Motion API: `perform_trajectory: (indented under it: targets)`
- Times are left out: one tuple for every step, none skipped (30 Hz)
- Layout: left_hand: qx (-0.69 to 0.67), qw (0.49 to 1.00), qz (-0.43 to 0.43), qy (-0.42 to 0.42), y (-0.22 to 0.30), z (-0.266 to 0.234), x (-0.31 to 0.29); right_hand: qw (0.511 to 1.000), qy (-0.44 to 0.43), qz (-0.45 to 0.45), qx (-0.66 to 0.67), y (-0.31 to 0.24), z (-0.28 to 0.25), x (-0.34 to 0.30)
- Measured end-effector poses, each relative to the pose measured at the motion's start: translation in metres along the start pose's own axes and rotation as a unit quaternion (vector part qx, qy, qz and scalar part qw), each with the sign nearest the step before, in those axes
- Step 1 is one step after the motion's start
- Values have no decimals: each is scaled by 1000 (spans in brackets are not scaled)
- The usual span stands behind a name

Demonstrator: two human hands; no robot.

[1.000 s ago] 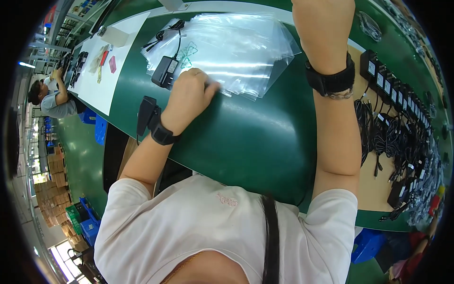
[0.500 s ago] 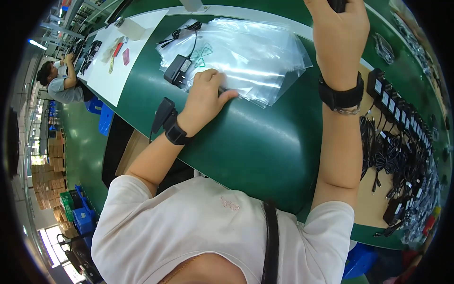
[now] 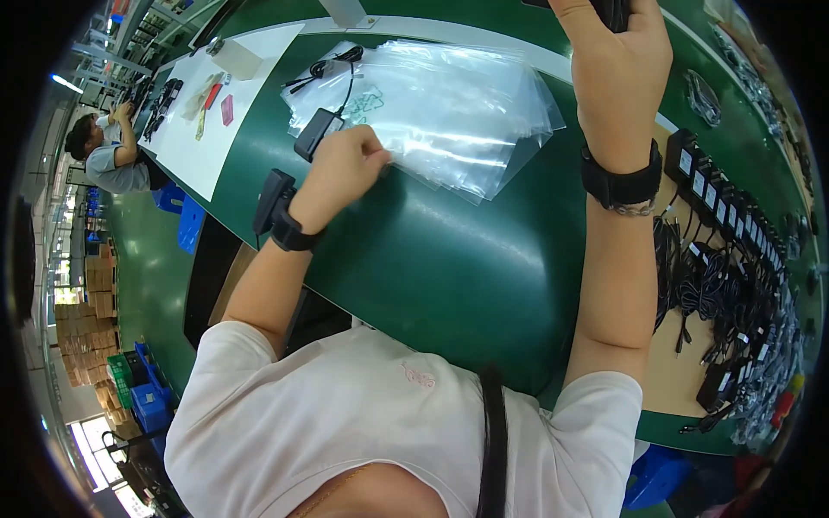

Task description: The person picks up a power adapter and its cord, wraps the cord around the adapter body by hand, and slides the unit into a plastic bag. This process is repeated for several more power adapters throughout the video.

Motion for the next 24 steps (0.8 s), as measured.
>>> perform_trajectory:
  targets:
    - [-6,999,-37,-28,-6,-1,2,1000,-5,4,7,1,1,0]
    - [15,998,-42,-50,-9,-2,3,1000,-9,9,13,2,1,1]
    - [37,996,-47,-72,-13,-1,2,1000,-8,9,12,3,0,1]
    - [38,995,-48,-72,-19,-3,-1,1000,-9,4,7,2,1,1]
    - [65,996,8,-59,-17,-5,-5,1000,-10,-1,1,1,2,1]
    - [91,993,65,-46,-11,-7,-9,1000,-10,-1,3,0,4,2]
    - [92,993,63,-46,-9,-9,-11,1000,-8,1,9,0,5,1]
    - [135,984,80,-84,-6,-4,-16,1000,-6,3,15,-1,6,1]
    - [176,972,97,-121,-5,2,-20,1000,-7,4,16,0,6,1]
    - [143,981,114,-72,4,-6,-16,1000,-4,-1,8,0,5,2]
    - [143,981,114,-70,7,-8,-11,1000,-1,-6,-1,1,3,4]
    - [32,998,1,-54,-4,-15,0,1000,-1,-8,-1,8,-1,5]
    - [-79,990,-111,-37,-17,-19,7,1000,-7,13,20,17,-3,5]
    - [-316,915,-250,-16,-30,-11,10,999,-12,33,40,24,-4,5]
    - [-318,915,-248,-16,-25,-9,14,999,-12,30,39,26,-7,4]
    - [-417,864,-283,5,-15,-8,20,992,-16,97,73,33,-5,2]
    - [-512,800,-313,26,-7,-5,24,981,-21,162,108,38,-2,-3]
    - [-529,797,-291,30,0,0,26,948,-71,251,181,40,12,-16]
    - [-536,793,-287,26,8,9,26,901,-120,335,248,42,25,-31]
    - [-489,838,-238,40,19,9,29,827,-189,412,333,46,40,-48]
    - [-439,877,-188,55,29,9,32,778,-207,465,368,48,50,-63]
    - [-368,913,-169,46,34,17,35,782,-196,483,341,58,52,-74]
    - [-375,911,-166,42,40,22,35,785,-186,499,316,67,55,-84]
    - [-341,931,-112,59,51,18,36,801,-180,495,286,75,57,-89]
Point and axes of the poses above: each hand's wrist, its own x-axis towards the middle knuckle, its own z-axis out of the palm, y = z × x, the point moved 10 cm from there along x, towards the middle knuckle, and after that the axes turned 15 degrees about y, right-handed, at the moved point
